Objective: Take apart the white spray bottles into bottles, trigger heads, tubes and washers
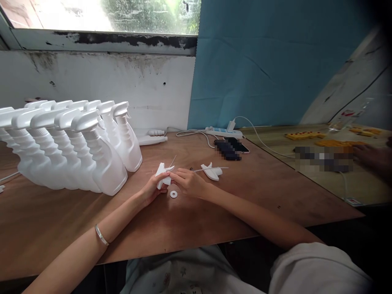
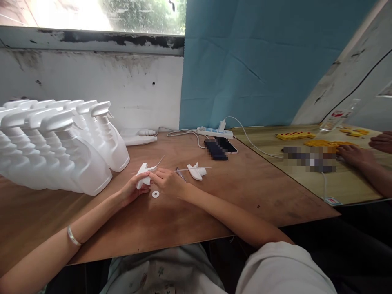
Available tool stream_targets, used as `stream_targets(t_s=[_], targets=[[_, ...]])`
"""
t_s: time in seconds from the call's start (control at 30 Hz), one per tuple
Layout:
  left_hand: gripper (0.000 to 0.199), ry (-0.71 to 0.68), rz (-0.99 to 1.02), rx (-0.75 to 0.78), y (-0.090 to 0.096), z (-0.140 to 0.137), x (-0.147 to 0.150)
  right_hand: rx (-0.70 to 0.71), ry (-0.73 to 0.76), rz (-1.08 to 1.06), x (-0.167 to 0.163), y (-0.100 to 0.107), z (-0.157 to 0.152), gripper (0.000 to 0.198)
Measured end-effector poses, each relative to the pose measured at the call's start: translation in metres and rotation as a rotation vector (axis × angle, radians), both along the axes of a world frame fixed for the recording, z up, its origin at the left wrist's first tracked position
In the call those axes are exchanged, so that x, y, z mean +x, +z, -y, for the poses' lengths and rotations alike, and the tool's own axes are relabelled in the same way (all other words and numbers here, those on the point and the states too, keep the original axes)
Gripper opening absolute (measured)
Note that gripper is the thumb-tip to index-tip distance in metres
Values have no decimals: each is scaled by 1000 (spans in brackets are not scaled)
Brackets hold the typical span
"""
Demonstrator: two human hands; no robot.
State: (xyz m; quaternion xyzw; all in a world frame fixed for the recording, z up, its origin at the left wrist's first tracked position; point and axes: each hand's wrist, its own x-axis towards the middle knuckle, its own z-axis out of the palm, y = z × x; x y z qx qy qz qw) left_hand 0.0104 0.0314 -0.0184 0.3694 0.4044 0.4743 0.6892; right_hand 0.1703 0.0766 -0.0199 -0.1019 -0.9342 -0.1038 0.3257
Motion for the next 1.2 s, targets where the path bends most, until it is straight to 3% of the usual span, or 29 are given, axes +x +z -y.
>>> stream_targets(t_s=[0.43,0.6,0.73,0.87,1.03,1.2], targets=[[28,33,-8,-12,-2,2,4,-273,109,225,9,31,1,21],[28,145,82,92,-5,4,10,-317,125,105,10,32,0,23],[28,299,90,194,-4,3,12,-242,-7,-150,6,23,0,26],[32,275,51,221,1,3,11,-114,-88,-212,0,19,2,23],[35,225,66,210,2,3,10,-28,-115,-114,-4,19,-1,23],[29,217,103,194,-2,0,7,-43,-50,86,-2,30,-7,28]])
